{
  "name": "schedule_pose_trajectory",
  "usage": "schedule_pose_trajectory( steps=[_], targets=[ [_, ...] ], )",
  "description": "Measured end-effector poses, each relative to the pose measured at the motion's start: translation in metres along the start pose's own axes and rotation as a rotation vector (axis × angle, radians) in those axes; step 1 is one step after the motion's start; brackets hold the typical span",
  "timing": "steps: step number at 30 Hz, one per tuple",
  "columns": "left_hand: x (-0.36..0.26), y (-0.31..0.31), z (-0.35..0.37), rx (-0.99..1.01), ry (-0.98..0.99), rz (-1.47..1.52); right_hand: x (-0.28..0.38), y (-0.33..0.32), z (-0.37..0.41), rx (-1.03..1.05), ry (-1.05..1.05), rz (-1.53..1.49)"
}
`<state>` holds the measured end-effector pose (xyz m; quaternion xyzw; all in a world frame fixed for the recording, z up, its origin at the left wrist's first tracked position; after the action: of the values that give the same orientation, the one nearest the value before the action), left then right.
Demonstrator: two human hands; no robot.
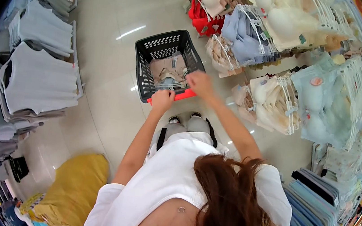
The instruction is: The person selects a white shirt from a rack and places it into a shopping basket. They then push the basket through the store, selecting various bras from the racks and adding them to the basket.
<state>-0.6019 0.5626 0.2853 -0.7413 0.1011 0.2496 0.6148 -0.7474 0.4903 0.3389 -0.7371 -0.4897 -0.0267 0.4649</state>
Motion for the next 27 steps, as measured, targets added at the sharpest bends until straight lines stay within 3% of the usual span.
schedule_pose_trajectory(
  steps=[2,3,4,6,7,9,11,14,18,25,27],
  targets=[
    [0.008,0.010,-0.019,0.002,0.027,-0.008,-0.008,-0.053,-0.044,-0.091,-0.061,0.081],
    [0.010,0.011,-0.029,-0.043,0.021,-0.066,-0.017,-0.086,-0.062,-0.248,-0.191,0.216],
    [0.011,0.010,-0.036,-0.091,0.013,-0.122,0.001,-0.138,-0.094,-0.346,-0.187,0.187],
    [0.007,0.007,-0.052,-0.097,0.017,-0.115,-0.032,-0.210,-0.127,-0.421,0.068,0.260],
    [0.009,0.007,-0.062,-0.121,0.009,-0.123,-0.023,-0.247,-0.145,-0.509,-0.088,0.331],
    [0.019,0.013,-0.082,-0.139,-0.014,-0.122,-0.019,-0.308,-0.170,-0.573,0.112,0.366],
    [0.022,0.011,-0.101,-0.155,-0.004,-0.115,-0.021,-0.348,-0.190,-0.639,0.079,0.463],
    [0.025,0.006,-0.125,-0.160,-0.009,-0.123,-0.051,-0.373,-0.216,-0.713,-0.050,0.548],
    [0.039,0.009,-0.163,-0.174,-0.032,-0.141,-0.107,-0.384,-0.243,-0.600,0.021,0.867],
    [0.061,0.013,-0.208,-0.094,-0.042,-0.138,-0.131,-0.396,-0.263,-0.522,0.231,0.746],
    [0.062,0.015,-0.213,-0.064,-0.050,-0.143,-0.156,-0.394,-0.256,-0.552,0.405,0.434]
  ],
)
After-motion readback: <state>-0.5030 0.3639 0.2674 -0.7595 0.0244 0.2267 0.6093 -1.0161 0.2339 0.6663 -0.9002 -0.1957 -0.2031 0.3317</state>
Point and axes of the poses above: each hand's wrist, its own z-axis away from the middle knuckle, its own y-axis out of the palm, x = y × z, the point moved 7 cm from there along -z, towards the middle knuckle, and after that the axes turned 8 degrees about -x, right-handed, at the moved point
